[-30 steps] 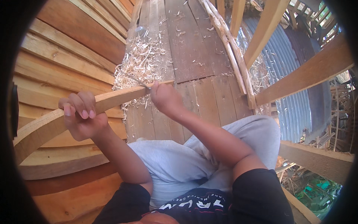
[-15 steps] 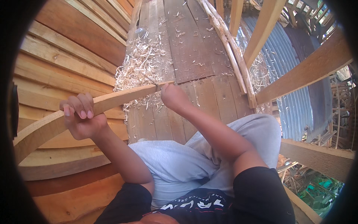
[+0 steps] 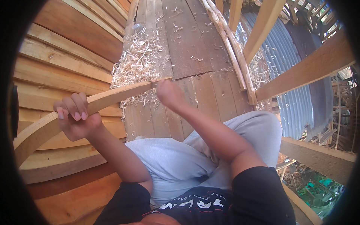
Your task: The person sits on a wooden floor and uses a knife to carve a thin wooden strip, producing wood shavings. They repeatedly scrape the strip and occasionally inspect it.
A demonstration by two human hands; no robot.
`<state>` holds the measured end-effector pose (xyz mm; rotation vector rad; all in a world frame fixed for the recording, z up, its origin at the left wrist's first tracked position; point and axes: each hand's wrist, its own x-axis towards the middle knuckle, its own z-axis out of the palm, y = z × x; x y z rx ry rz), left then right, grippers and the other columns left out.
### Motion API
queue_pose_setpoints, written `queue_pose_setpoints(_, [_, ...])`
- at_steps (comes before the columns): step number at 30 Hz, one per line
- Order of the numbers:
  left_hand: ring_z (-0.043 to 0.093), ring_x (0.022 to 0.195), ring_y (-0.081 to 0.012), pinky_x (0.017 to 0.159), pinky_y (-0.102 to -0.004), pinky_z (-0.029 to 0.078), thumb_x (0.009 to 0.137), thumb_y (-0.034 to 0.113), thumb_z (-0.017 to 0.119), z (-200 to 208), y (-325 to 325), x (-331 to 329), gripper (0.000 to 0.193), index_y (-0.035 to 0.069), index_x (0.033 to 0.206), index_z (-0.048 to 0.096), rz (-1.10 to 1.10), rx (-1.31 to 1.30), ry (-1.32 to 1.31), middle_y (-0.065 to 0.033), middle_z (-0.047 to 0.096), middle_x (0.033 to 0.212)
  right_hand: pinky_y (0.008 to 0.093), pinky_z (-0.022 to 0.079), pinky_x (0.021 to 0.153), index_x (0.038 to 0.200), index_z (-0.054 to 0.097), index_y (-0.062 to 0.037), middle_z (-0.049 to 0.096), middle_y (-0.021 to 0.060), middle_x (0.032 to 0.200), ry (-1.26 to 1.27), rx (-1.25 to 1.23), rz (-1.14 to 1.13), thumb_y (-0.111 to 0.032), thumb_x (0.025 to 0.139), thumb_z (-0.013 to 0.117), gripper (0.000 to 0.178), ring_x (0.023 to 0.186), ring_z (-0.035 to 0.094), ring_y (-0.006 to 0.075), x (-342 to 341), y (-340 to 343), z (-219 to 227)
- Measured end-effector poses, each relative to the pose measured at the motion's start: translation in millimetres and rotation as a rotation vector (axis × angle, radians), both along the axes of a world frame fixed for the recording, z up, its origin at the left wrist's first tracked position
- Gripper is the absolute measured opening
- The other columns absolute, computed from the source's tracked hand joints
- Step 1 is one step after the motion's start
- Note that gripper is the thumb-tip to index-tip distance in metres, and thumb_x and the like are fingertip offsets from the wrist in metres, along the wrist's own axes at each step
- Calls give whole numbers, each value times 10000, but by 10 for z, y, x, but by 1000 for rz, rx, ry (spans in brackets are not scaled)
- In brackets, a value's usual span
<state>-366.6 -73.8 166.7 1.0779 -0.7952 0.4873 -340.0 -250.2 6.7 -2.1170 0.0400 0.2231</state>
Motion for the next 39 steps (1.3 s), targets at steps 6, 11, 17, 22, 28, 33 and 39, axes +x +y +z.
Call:
queue_pose_setpoints(6, [430, 507, -86, 492, -213, 301, 958, 169, 450, 15, 88, 4, 173, 109, 796, 441, -53, 10, -26, 1, 468, 620, 554, 479, 814, 749, 634, 70, 634, 326, 833, -1, -86, 41, -321, 997, 280, 583, 824, 611, 513, -103, 10, 206])
queue_pose_setpoints(11, [433, 512, -90, 496, -218, 307, 948, 167, 467, 37, -23, 59, 162, 109, 801, 434, -53, -9, -27, -4, 472, 623, 568, 475, 784, 761, 655, 65, 640, 313, 814, -16, -69, -138, -316, 1005, 271, 593, 787, 614, 500, 131, -77, -387])
queue_pose_setpoints(17, [460, 519, -101, 504, -233, 326, 944, 171, 475, -16, 33, 26, 171, 111, 796, 416, -80, 1, -20, -7, 478, 626, 560, 478, 797, 758, 649, 65, 635, 326, 823, -30, -113, -75, -301, 1008, 301, 563, 799, 619, 498, 40, -83, -417])
queue_pose_setpoints(22, [418, 497, -85, 504, -229, 313, 938, 173, 490, 54, -68, 22, 196, 127, 756, 431, -87, 32, -29, 4, 444, 594, 571, 464, 802, 749, 628, 76, 633, 334, 840, -26, -201, -119, -308, 1016, 279, 584, 814, 607, 513, 102, -138, -796])
queue_pose_setpoints(28, [431, 498, -106, 514, -241, 326, 952, 185, 477, 41, -88, 55, 162, 106, 816, 442, -57, -10, -17, -6, 470, 626, 536, 468, 874, 872, 645, 112, 627, 360, 943, 87, 31, -123, -318, 1016, 256, 598, 933, 606, 506, 228, -109, -747])
queue_pose_setpoints(33, [460, 612, -131, 580, -262, 366, 916, 225, 522, 97, 12, -26, 143, 84, 909, 501, 41, -34, 65, -21, 455, 695, 533, 473, 860, 888, 639, 127, 630, 360, 923, 125, -36, 21, -337, 1018, 293, 593, 919, 620, 492, 122, 20, -322])
queue_pose_setpoints(39, [476, 782, -152, 710, -322, 416, 872, 235, 593, 355, -247, -153, 339, 70, 1162, 529, 368, -148, 251, -18, 470, 826, 506, 480, 814, 894, 628, 141, 644, 337, 878, 302, 139, 76, -336, 1015, 365, 558, 883, 641, 471, 164, -64, -223])
